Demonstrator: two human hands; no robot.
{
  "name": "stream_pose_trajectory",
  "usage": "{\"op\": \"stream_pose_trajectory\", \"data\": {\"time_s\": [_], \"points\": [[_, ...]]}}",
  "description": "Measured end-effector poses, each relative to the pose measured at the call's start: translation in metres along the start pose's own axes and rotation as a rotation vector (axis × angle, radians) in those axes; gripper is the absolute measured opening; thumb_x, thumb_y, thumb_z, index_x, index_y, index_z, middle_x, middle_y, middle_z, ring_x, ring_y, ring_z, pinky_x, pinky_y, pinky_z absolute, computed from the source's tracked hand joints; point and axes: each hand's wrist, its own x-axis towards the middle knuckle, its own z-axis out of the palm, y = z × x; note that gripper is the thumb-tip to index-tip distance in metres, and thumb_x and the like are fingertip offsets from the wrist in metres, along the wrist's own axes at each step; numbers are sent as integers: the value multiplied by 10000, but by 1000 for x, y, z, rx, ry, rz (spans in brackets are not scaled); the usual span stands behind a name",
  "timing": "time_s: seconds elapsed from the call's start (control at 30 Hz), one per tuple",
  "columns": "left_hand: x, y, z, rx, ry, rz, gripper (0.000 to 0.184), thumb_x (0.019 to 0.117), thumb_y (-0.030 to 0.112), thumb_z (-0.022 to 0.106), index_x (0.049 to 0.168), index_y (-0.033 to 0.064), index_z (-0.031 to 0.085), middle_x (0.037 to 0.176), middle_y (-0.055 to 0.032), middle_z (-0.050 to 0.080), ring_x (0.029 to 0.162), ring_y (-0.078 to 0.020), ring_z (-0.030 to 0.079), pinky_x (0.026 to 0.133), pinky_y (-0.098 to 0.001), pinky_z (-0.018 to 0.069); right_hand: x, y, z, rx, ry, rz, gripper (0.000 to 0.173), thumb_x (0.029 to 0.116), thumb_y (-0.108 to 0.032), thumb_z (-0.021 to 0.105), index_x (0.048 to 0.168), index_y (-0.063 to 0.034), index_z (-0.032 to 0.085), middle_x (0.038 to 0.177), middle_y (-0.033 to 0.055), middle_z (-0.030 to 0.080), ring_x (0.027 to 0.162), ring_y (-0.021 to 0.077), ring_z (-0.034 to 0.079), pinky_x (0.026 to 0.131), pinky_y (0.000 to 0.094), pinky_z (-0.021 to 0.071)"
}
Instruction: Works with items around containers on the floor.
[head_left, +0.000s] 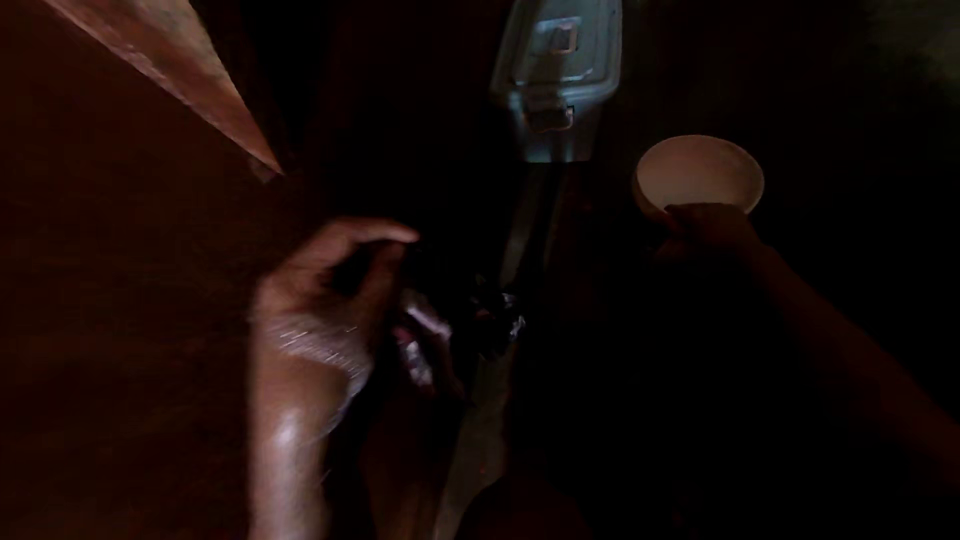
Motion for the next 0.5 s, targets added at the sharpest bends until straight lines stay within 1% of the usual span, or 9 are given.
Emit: {"op": "stream_pose_trajectory", "data": {"time_s": [0.03,0.07,0.13,0.2,0.27,0.3,0.37,0.43,0.5], "points": [[1,-6,18,79,-45,-99,149,987,69,639,1120,82,705,889,38,697,641,24,607,569,-172,532,0,1,2,-1,20,-16,321,1040,-100,574,1343,-3,619,1177,299,679,1102,527,644,900,698,476],[2,-18,41,163,-118,-212,160,1009,89,620,1142,85,710,954,-26,720,715,-66,654,649,-272,565,-1,2,4,1,33,-29,310,1041,-113,581,1324,4,626,1163,301,680,1089,529,647,888,697,478],[-3,-57,100,226,-349,-429,291,1061,154,555,1318,50,643,1252,-185,676,1094,-308,679,956,-516,533,0,5,4,29,54,-39,291,1045,-139,583,1289,10,641,1138,299,687,1070,523,656,883,693,484],[-32,-107,167,298,-623,-556,524,1068,354,538,1518,94,467,1518,-215,483,1387,-370,493,1131,-557,404,2,10,6,138,86,-46,296,1057,-226,577,1205,13,669,1057,284,699,1012,496,672,868,689,486],[-86,-151,228,412,-713,-462,750,1004,587,530,1607,180,346,1667,-244,227,1536,-434,233,1200,-632,244,2,16,10,198,166,-72,342,1052,-309,584,1136,1,699,1007,251,710,980,457,680,874,672,491],[-112,-171,253,413,-652,-351,776,973,617,548,1607,209,362,1668,-296,161,1542,-497,146,1202,-683,165,2,18,13,183,246,-112,347,1046,-295,595,1116,26,707,1008,262,704,994,469,665,903,669,469],[-141,-199,284,432,-494,-141,679,982,554,536,1559,203,462,1634,-355,192,1513,-558,173,1198,-699,169,-3,17,23,51,427,-188,324,1022,-237,620,1092,69,700,1029,297,684,1035,517,635,975,692,413],[-137,-203,288,478,-426,-95,559,1023,333,518,1528,94,490,1614,-372,228,1506,-556,203,1210,-678,160,-10,13,34,-58,538,-163,309,1029,-219,611,1080,73,695,1045,308,667,1065,535,618,1010,711,381],[-109,-196,275,552,-343,-149,499,1010,179,487,1450,-55,527,1516,-399,393,1442,-549,359,1207,-641,231,-13,13,44,-44,570,-136,322,1052,-211,563,1076,81,696,1090,325,659,1102,553,601,1007,719,380]]}}
